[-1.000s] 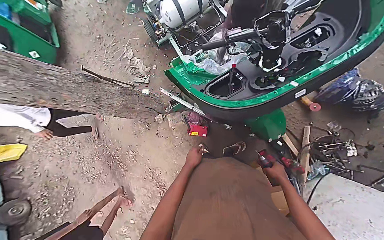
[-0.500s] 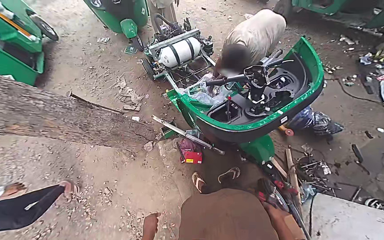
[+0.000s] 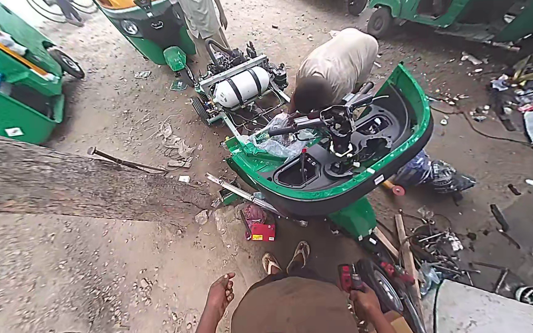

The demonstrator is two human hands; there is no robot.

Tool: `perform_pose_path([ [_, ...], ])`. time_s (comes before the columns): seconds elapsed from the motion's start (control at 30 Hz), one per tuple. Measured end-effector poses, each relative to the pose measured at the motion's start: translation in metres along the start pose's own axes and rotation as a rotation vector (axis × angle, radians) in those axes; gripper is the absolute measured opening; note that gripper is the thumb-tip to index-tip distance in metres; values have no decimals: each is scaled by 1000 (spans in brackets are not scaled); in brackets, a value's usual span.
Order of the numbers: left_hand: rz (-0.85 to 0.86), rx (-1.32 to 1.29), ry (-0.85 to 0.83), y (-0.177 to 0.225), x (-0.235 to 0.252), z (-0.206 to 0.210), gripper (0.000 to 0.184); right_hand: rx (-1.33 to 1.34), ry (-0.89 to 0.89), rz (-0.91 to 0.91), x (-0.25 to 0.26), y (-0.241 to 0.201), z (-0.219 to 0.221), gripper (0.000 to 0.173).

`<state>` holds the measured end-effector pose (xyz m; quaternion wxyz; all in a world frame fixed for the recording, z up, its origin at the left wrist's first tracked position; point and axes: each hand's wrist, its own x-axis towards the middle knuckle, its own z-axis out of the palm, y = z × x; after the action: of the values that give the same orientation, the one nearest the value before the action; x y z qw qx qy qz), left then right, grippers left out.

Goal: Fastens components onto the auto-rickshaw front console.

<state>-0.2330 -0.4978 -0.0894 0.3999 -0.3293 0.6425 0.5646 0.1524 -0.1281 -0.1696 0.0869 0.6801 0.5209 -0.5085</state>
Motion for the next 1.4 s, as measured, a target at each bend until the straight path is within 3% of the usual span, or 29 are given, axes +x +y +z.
perform_pose_path([
  [0.1, 98, -90, -56, 37, -21, 21, 31, -204, -93, -1, 28, -16, 5, 55],
  [0.23, 206, -240, -127, 79, -39, 38, 32, -397, -136, -39, 48, -35, 12, 47],
  [0.37, 235, -381, -127, 137, -50, 65, 37, -243, -107, -19, 60, -40, 34, 55],
  [0.5, 335, -141, -98, 211, -52, 96, 42, -23, -69, 59, 53, -44, 58, 56],
  [0.57, 561, 113, -58, 249, -48, 123, 42, 24, -32, 95, 51, -47, 71, 54],
  [0.67, 1004, 702, -15, 300, -33, 165, 36, 57, -1, 177, 39, -53, 89, 54],
  [0.73, 1250, 1000, -62, 331, -14, 199, 42, 87, 41, 224, 28, -59, 103, 50],
  [0.8, 1461, 1151, -174, 354, 16, 231, 48, 140, 101, 273, 4, -66, 122, 52],
  [0.87, 1538, 1286, -277, 368, 36, 256, 50, 193, 171, 313, -29, -84, 134, 54],
  [0.93, 1656, 1415, -255, 378, 48, 272, 50, 249, 227, 355, -50, -104, 156, 53],
  [1.07, 2023, 1403, -324, 372, 60, 288, 46, 394, 350, 443, -75, -112, 178, 54],
  [1.2, 1955, 1530, -461, 371, 70, 289, 48, 502, 399, 491, -64, -112, 193, 53],
  [1.3, 1841, 1570, -455, 374, 71, 293, 53, 537, 403, 472, -16, -87, 204, 46],
  [1.4, 1595, 1594, -462, 378, 62, 294, 50, 546, 346, 507, 51, -62, 207, 51],
])
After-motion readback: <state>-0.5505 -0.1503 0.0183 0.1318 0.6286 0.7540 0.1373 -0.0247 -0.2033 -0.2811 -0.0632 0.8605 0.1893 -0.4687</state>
